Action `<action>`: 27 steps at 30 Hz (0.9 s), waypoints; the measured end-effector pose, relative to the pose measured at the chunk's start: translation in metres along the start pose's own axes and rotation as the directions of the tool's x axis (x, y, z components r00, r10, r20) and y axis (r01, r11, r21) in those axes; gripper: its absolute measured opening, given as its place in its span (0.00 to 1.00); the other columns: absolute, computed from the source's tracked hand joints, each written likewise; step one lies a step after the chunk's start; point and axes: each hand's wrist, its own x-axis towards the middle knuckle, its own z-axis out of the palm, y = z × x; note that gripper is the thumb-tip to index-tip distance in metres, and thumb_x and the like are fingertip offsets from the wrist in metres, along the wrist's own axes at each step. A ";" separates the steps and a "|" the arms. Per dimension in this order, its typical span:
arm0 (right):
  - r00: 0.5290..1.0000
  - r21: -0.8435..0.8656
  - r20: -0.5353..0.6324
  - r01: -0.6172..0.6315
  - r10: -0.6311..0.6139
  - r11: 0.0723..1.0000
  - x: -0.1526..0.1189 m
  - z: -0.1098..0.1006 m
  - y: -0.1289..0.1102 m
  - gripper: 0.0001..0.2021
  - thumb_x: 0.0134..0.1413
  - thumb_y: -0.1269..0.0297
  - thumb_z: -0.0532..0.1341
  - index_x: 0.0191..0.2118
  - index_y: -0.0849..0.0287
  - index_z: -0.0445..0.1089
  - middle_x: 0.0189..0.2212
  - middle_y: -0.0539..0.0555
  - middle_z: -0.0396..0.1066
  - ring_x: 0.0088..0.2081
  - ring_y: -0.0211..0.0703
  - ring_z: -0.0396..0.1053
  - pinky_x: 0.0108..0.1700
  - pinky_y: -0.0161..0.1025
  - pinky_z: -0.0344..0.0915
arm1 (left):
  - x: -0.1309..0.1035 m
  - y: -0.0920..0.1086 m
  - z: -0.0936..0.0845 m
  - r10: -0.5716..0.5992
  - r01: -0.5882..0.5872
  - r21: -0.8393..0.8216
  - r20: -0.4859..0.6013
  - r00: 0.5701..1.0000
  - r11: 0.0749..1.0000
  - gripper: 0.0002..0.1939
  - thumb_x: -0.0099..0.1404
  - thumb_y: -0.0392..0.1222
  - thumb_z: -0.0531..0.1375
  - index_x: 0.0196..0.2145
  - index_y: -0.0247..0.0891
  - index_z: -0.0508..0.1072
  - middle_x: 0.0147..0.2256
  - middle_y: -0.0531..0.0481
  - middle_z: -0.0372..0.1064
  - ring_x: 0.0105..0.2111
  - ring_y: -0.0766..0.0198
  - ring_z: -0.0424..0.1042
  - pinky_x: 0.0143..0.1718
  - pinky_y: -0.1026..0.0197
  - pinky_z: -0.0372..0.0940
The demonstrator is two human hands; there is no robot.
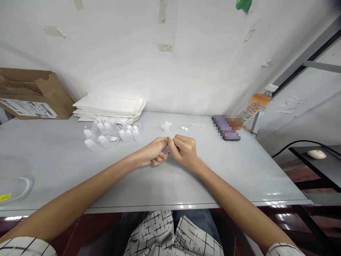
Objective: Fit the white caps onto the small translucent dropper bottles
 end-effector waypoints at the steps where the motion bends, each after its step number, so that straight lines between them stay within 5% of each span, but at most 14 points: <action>1: 1.000 -0.014 -0.017 0.021 -0.021 1.000 -0.001 0.000 0.000 0.24 0.64 0.58 0.49 0.16 0.56 0.46 0.13 0.50 0.48 0.18 0.35 0.45 0.24 0.40 0.43 | -0.001 0.000 0.000 -0.012 0.012 0.004 0.009 1.000 1.000 0.20 0.71 0.59 0.47 0.30 0.42 0.53 0.17 0.62 0.41 0.13 0.76 0.37 0.13 0.73 0.34; 9: 0.983 -0.038 -0.126 0.131 -0.135 0.991 -0.004 0.010 0.003 0.24 0.65 0.69 0.49 0.16 0.58 0.46 0.11 0.45 0.46 0.16 0.30 0.41 0.20 0.34 0.42 | 0.002 -0.005 0.004 0.212 -0.174 0.216 -0.172 0.962 0.961 0.17 0.72 0.56 0.48 0.32 0.41 0.58 0.19 0.59 0.48 0.14 0.73 0.49 0.12 0.73 0.44; 15: 0.955 -0.180 -0.172 0.209 -0.240 0.961 -0.001 0.008 0.006 0.23 0.64 0.70 0.52 0.16 0.59 0.53 0.13 0.47 0.53 0.17 0.31 0.44 0.21 0.34 0.42 | 0.006 -0.005 -0.004 0.117 -0.100 0.119 -0.141 0.983 0.988 0.18 0.72 0.58 0.46 0.33 0.42 0.57 0.18 0.61 0.46 0.13 0.75 0.43 0.13 0.73 0.38; 22: 0.979 -0.089 -0.124 0.152 -0.162 0.984 -0.005 0.011 0.005 0.24 0.63 0.70 0.50 0.15 0.59 0.48 0.11 0.46 0.48 0.16 0.31 0.40 0.20 0.35 0.40 | 0.005 -0.008 0.002 0.158 -0.128 0.190 -0.149 0.976 0.973 0.18 0.72 0.58 0.47 0.33 0.41 0.58 0.18 0.61 0.47 0.14 0.73 0.46 0.12 0.72 0.40; 27: 0.994 0.000 -0.086 0.074 -0.073 0.997 0.000 0.006 0.004 0.26 0.65 0.64 0.49 0.14 0.58 0.45 0.11 0.46 0.46 0.17 0.31 0.41 0.21 0.36 0.41 | 0.007 -0.008 0.000 0.325 -0.248 0.335 -0.196 0.925 0.909 0.16 0.73 0.52 0.46 0.31 0.40 0.58 0.21 0.58 0.51 0.16 0.72 0.52 0.16 0.68 0.50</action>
